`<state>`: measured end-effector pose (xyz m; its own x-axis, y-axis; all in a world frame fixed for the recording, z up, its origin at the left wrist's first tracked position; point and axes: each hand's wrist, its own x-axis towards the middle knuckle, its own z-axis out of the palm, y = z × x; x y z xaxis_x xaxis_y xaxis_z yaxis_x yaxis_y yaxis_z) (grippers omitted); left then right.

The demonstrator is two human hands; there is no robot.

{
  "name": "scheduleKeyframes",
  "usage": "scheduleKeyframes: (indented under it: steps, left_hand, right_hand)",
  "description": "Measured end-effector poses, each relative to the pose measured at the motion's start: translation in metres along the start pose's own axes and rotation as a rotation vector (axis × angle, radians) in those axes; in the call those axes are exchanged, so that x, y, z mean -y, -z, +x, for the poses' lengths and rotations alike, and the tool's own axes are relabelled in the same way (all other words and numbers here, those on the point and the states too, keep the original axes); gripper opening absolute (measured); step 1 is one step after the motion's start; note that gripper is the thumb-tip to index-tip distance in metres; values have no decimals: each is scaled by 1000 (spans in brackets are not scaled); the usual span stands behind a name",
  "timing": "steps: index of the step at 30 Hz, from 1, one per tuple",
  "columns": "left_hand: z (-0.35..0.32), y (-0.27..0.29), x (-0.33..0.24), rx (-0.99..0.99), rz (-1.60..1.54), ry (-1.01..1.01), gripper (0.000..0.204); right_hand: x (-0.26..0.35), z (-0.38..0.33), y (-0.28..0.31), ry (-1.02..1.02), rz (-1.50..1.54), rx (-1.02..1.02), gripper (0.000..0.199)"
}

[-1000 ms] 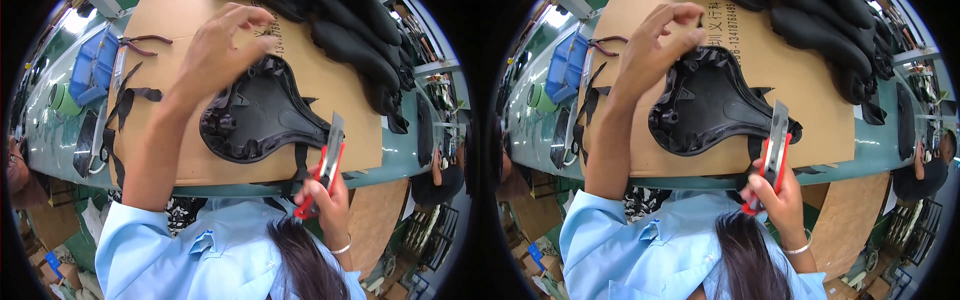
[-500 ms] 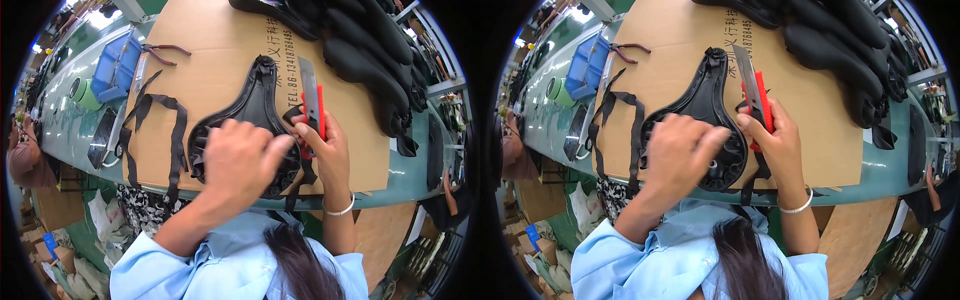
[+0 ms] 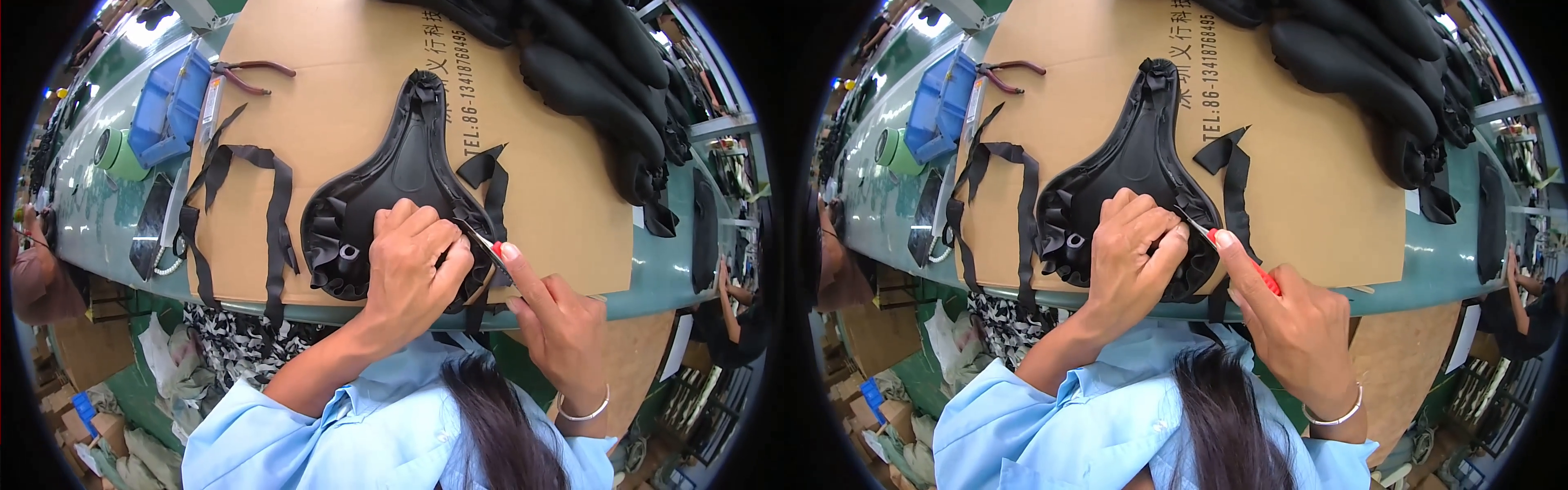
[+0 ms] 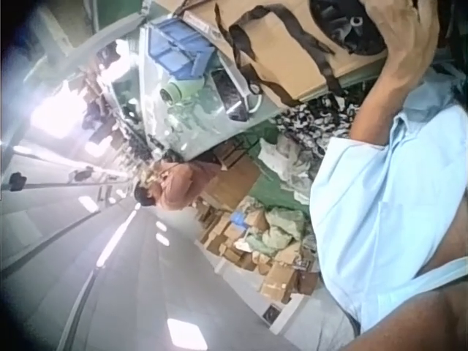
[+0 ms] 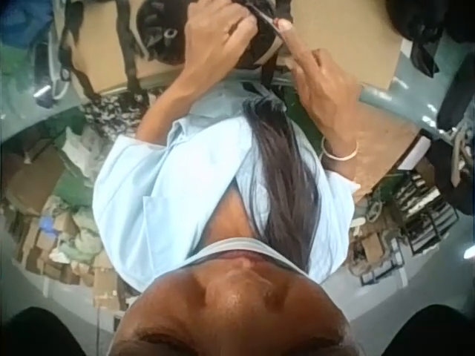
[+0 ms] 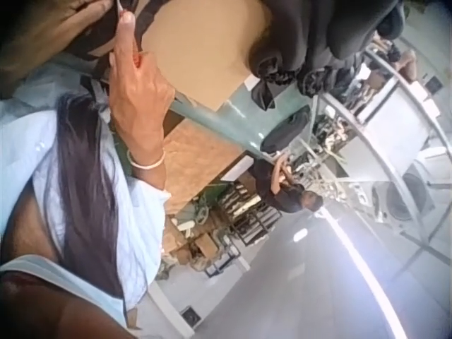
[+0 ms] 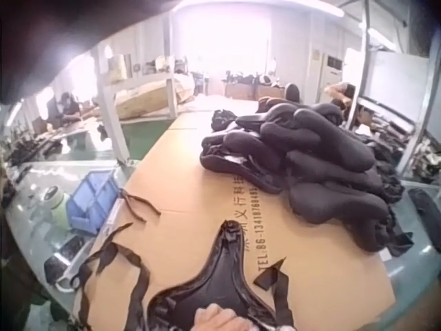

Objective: Trimming excess material from bicycle saddles using a utility knife.

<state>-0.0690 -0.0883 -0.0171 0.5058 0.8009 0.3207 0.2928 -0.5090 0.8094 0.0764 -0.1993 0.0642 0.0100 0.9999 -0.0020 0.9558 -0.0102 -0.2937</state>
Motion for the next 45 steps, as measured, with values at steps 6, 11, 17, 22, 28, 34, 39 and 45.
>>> scheduleKeyframes:
  steps: [6,11,17,22,28,34,39,45]
  left_hand:
    - [-1,5,7,-178,-210,100,7]
    - [-8,-4,7,-467,-417,30,9]
    - [19,40,-21,84,-512,318,21]
    - [114,41,8,321,-329,-139,19]
    - [151,41,17,-26,-1146,65,26]
    - [140,39,10,341,585,-410,33]
    - [154,28,18,548,50,310,28]
    - [169,28,26,273,-1288,35,20]
  right_hand:
    - [19,-30,-20,-193,74,-8,62]
    - [35,-54,-53,-334,303,-280,58]
    - [-45,22,-25,-140,229,-156,52]
    - [-61,67,-12,-324,716,124,49]
    - [-17,34,-55,-187,522,-352,55]
    - [-41,54,-42,-130,483,-314,51]
    - [-27,54,-53,-272,697,-209,51]
    - [13,29,-51,-523,872,-101,53]
